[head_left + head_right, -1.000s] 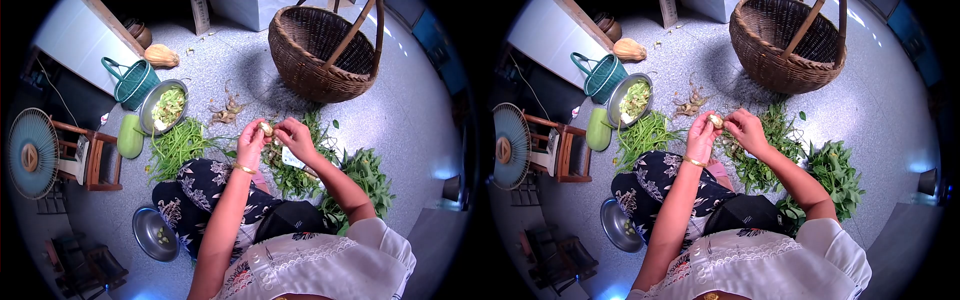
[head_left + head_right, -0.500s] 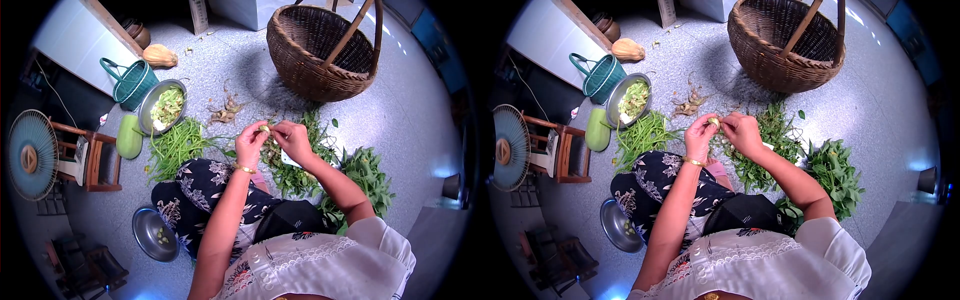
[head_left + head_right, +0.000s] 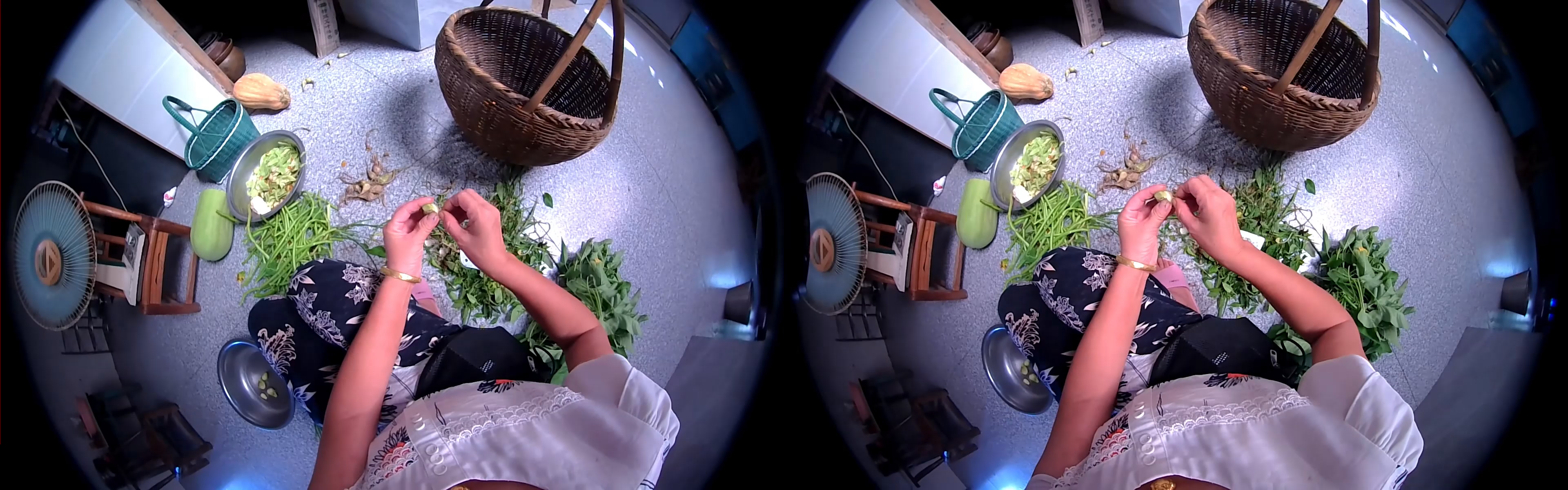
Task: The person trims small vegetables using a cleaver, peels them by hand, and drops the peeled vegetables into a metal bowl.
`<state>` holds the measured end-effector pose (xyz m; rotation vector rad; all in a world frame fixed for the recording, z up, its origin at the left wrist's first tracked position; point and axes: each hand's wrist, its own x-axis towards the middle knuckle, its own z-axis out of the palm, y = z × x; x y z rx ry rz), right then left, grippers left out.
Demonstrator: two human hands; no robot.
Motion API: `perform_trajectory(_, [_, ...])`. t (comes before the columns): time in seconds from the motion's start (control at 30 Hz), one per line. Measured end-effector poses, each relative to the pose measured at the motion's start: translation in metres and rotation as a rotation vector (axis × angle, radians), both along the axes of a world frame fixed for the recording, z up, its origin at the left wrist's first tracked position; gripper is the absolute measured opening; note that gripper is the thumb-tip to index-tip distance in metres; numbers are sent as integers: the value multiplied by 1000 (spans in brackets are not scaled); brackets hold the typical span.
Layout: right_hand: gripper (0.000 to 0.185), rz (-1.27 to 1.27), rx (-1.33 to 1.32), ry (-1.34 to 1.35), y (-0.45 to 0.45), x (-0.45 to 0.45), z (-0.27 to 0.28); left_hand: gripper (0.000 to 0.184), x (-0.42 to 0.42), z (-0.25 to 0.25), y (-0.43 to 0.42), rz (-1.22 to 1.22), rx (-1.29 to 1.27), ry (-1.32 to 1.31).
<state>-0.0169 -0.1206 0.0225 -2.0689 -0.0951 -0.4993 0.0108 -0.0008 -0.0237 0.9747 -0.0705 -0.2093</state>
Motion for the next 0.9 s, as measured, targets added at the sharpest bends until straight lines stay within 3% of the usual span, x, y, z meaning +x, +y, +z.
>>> perform_trajectory(0.13, [10,6,-71,-16,-1,2,-4,24,0,0,0,-22,42,-76])
perform_trajectory(0.2, [10,15,132,84,-1,3,-6,24,-1,3,0,-29,32,-59])
perform_trajectory(0.9, [10,440,912,499,-24,8,-1,23,1,8,6,-226,-254,113])
